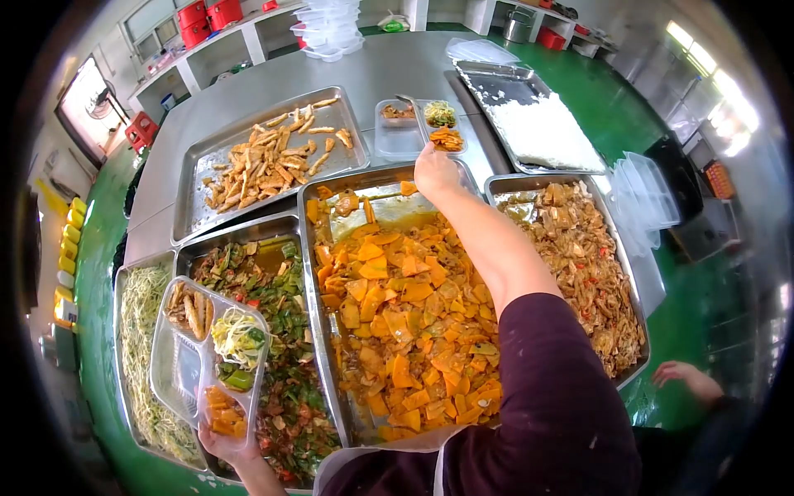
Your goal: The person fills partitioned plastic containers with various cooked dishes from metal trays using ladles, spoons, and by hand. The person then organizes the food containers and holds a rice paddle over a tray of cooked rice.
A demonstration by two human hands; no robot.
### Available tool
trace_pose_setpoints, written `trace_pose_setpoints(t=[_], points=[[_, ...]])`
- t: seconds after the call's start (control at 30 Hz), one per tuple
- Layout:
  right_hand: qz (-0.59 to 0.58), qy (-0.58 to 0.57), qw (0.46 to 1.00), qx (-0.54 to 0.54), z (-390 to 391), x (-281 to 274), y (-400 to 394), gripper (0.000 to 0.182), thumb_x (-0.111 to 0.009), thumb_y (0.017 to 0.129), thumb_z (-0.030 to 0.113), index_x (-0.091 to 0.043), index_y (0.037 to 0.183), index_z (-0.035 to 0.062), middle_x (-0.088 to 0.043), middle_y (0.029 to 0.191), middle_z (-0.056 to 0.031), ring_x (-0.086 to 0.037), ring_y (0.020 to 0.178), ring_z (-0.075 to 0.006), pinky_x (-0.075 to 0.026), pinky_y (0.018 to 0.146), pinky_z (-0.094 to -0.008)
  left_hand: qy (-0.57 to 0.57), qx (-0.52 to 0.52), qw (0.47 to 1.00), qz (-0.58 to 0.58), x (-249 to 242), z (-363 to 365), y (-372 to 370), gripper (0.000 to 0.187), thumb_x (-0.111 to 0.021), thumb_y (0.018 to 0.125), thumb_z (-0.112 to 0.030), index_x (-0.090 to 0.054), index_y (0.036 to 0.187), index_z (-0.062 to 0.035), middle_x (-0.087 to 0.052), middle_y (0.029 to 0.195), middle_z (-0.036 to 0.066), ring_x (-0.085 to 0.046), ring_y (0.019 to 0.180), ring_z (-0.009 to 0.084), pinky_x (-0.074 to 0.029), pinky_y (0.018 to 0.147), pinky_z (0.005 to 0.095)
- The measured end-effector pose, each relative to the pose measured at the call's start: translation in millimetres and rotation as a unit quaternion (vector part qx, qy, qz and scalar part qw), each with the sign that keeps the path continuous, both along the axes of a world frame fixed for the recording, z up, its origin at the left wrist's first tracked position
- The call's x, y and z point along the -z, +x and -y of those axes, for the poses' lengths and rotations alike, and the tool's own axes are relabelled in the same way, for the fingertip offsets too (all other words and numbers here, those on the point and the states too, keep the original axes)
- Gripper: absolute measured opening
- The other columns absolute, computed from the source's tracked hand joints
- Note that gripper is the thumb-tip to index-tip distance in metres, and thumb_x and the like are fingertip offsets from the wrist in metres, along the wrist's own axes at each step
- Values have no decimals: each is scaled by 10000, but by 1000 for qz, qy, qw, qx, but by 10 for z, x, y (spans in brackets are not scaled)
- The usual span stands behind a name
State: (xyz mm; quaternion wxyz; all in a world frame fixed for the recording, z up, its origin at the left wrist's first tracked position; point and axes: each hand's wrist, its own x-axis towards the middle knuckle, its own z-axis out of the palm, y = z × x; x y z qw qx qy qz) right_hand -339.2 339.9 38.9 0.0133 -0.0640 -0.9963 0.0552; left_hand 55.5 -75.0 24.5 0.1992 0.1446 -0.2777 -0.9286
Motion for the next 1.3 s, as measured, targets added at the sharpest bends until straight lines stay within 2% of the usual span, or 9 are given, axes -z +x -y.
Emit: trace_pose_setpoints(t=[0.4,0.43,0.53,0.7,0.8,0.9,1.03,1.13,1.3], points=[[101,-185,977,24,-262,-320,-12,290,-406,831,48,-513,1094,-11,-631,917,-269,-653,844,-339,-510,707,-436,7,1,1000,-12,40,24,29,635,-499,840,-376,-372,1344,-10,-443,1331,185,-435,1224,349,-350,1030,530],[-15,-94,993,-71,-526,131,-267,295,-392,816,26,-498,1084,-38,-644,846,-246,-654,673,-341,-510,590,-447,5,6,1000,-16,36,34,35,636,-502,840,-375,-372,1343,-9,-441,1332,186,-433,1227,349,-347,1032,531],[10,-190,982,-5,-381,144,-204,211,-389,810,9,-476,1002,-8,-554,661,-198,-549,480,-301,-428,430,-413,3,9,1000,-20,45,63,34,636,-516,834,-365,-373,1341,-8,-445,1327,187,-434,1225,349,-348,1033,529],[72,-523,843,104,-154,156,-278,34,-444,866,46,-452,833,44,-468,607,-58,-438,422,-141,-380,356,-311,7,-16,1000,-4,-9,30,21,641,-530,824,-352,-374,1339,-3,-450,1322,186,-441,1219,349,-353,1030,525],[38,-647,752,119,-127,231,-331,53,-433,824,-14,-447,854,27,-455,588,-85,-447,407,-181,-328,317,-322,7,-23,1000,0,-18,34,37,645,-535,820,-349,-374,1338,0,-453,1319,186,-441,1219,349,-355,1028,524],[38,-668,736,103,-40,152,-285,60,-434,839,-2,-442,889,32,-454,592,-83,-448,416,-167,-326,318,-317,10,-19,1000,-7,21,84,61,642,-537,819,-345,-379,1338,-3,-455,1321,183,-439,1222,346,-351,1031,523],[-7,-530,847,53,140,147,-291,140,-407,839,-2,-458,969,9,-499,610,-138,-480,406,-216,-379,331,-355,22,-18,1000,-9,14,84,78,630,-536,821,-341,-388,1339,-13,-452,1330,176,-433,1230,339,-337,1042,523],[13,-369,928,50,203,124,-311,210,-417,827,5,-472,1029,-4,-591,748,-228,-615,589,-321,-491,497,-428,23,-22,999,-5,12,92,81,623,-531,825,-342,-393,1340,-19,-446,1339,172,-429,1236,336,-326,1049,523],[-19,-191,981,29,218,91,-220,291,-444,828,42,-470,1111,-17,-597,1018,-276,-582,996,-388,-466,839,-460,28,-26,999,-8,25,86,84,620,-523,832,-339,-384,1341,-14,-454,1327,176,-433,1231,335,-335,1044,520]])
